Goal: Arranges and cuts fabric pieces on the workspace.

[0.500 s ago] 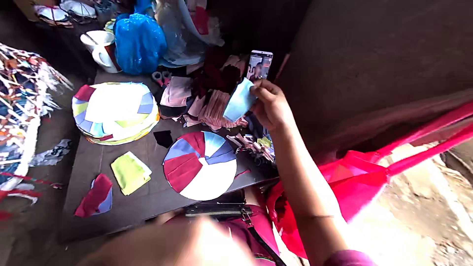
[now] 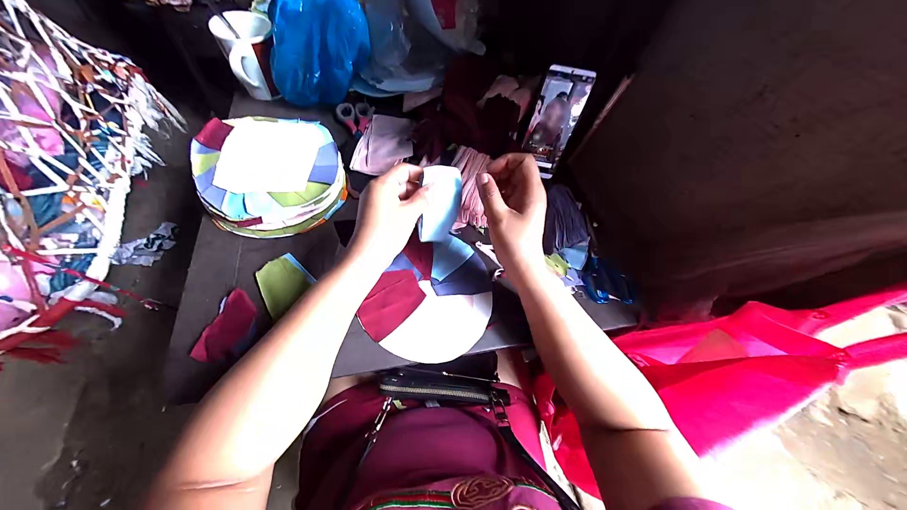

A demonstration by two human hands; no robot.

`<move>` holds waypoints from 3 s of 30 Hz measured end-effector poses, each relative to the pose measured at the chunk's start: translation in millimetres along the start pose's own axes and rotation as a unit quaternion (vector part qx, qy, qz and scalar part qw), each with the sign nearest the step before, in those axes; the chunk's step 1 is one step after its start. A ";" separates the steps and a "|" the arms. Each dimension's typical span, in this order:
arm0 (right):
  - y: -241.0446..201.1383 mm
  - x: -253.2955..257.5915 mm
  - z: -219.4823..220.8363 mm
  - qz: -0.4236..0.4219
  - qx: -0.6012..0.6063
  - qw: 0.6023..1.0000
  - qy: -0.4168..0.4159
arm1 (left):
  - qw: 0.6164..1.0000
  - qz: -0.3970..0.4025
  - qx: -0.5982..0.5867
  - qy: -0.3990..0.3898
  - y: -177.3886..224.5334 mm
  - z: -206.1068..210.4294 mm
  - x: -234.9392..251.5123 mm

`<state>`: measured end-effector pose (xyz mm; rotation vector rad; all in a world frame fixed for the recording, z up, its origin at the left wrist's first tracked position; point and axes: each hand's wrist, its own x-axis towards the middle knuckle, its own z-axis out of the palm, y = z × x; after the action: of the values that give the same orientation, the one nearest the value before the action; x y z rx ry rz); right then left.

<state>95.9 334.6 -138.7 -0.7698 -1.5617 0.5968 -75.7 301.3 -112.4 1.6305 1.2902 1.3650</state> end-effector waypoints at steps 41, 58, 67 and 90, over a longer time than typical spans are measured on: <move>1.4 -9.4 7.1 0.049 0.048 0.995 -0.073 | 0.997 0.073 0.023 -0.010 -18.9 14.6 -0.7; 1.3 9.2 -15.7 0.064 0.179 0.968 0.160 | 0.945 -0.050 -0.192 0.260 -16.5 -21.4 26.9; 1.6 6.1 -8.9 0.040 0.146 0.982 0.115 | 0.995 -0.023 0.052 0.080 -41.3 -15.4 46.1; -2.6 9.9 -22.9 0.175 0.107 0.964 -0.167 | 0.969 -0.093 -0.103 -0.202 -5.2 22.7 -6.0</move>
<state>117.8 339.2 -127.3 -0.8144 -1.6388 1.1863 -55.2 299.8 -124.9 1.5032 0.9943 0.9560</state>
